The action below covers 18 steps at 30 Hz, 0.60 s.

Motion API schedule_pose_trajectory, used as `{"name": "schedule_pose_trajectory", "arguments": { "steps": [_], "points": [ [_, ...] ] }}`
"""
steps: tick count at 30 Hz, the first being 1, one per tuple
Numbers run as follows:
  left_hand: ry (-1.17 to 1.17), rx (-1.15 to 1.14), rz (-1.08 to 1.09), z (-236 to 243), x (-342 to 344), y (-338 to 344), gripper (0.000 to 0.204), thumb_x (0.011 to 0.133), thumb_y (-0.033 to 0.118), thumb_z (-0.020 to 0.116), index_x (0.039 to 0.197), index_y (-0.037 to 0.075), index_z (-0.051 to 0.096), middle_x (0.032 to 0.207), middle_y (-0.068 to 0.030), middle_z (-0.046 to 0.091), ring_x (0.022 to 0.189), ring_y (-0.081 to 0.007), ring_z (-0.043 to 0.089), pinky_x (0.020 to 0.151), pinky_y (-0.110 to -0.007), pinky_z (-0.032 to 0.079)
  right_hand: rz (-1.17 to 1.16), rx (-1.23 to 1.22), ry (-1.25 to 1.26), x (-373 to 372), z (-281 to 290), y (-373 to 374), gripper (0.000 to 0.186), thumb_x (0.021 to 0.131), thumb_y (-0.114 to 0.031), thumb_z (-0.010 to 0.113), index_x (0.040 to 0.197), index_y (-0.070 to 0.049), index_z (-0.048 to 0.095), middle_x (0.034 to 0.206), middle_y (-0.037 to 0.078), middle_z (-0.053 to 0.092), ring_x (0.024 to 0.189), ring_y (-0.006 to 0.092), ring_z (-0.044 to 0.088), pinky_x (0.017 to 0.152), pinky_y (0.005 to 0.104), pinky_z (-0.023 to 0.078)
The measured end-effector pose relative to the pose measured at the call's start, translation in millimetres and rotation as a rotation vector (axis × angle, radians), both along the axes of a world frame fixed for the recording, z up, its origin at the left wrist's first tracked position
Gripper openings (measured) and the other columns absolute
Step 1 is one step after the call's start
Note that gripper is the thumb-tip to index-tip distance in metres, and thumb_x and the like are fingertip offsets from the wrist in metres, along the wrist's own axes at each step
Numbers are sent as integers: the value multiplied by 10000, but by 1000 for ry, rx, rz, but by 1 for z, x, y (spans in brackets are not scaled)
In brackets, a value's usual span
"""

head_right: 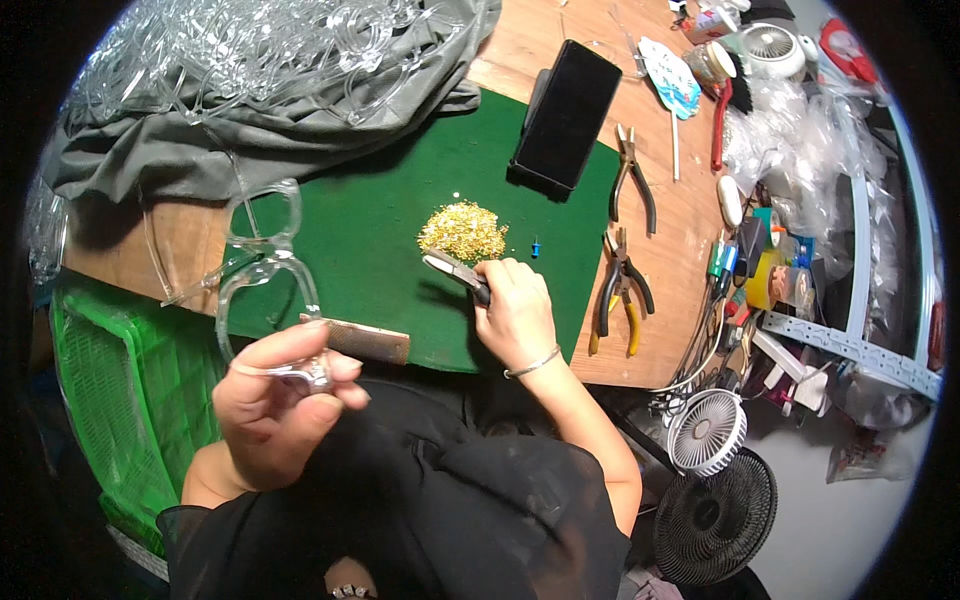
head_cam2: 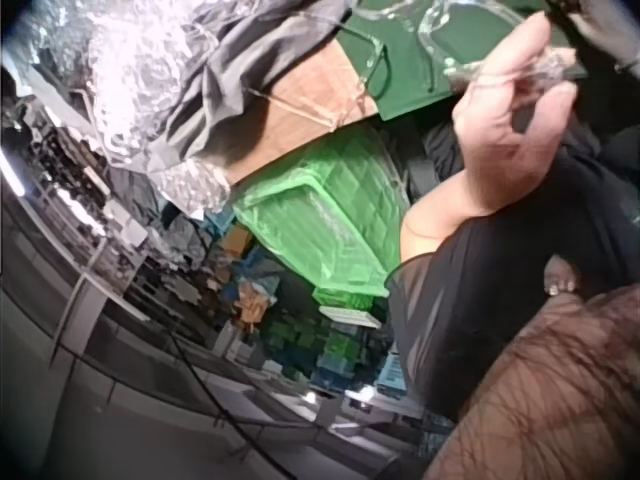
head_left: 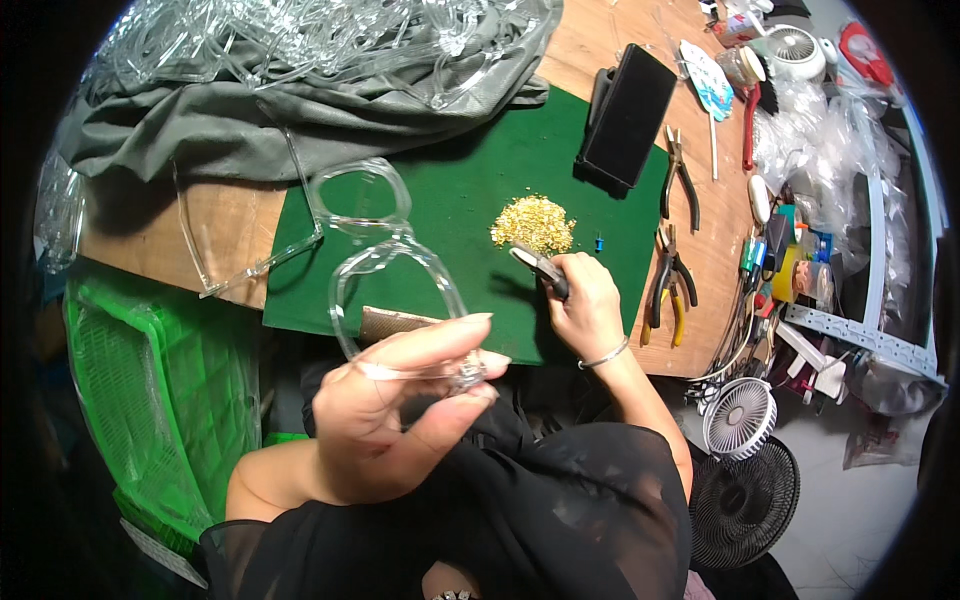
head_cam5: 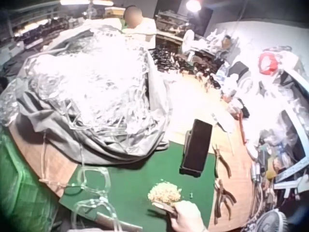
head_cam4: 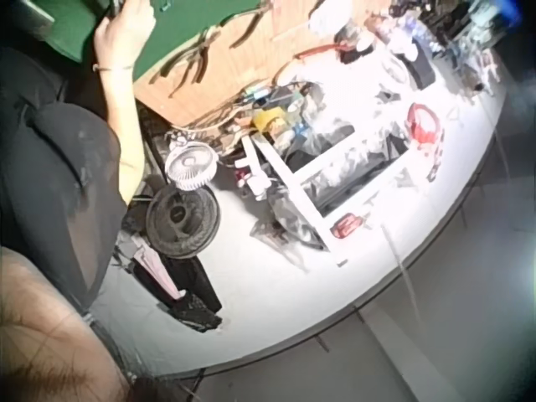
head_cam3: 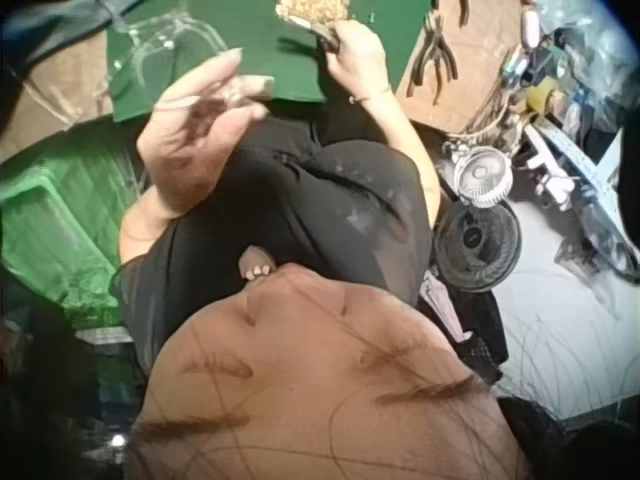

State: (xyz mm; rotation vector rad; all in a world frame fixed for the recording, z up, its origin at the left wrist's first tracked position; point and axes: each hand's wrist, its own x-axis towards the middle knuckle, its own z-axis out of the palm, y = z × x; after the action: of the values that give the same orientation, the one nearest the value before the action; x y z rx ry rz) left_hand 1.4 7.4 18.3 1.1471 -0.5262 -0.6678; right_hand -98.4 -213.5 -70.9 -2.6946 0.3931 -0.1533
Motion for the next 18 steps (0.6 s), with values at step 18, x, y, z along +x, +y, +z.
{"name": "schedule_pose_trajectory", "arguments": {
  "steps": [18],
  "points": [
    [410, 95, -367, -7, 1, -11, 689, 790, -116, 564, 1379, 46, 246, 1114, -147, 554, 793, -82, 585, 756, -214, 486, -47, 662, -251, 3, 71, 26, 118, 714, 54, 604, 774, -12, 527, 747, 93, 566, 666, 222, 574, 603, 293, 459]
  ]
}}
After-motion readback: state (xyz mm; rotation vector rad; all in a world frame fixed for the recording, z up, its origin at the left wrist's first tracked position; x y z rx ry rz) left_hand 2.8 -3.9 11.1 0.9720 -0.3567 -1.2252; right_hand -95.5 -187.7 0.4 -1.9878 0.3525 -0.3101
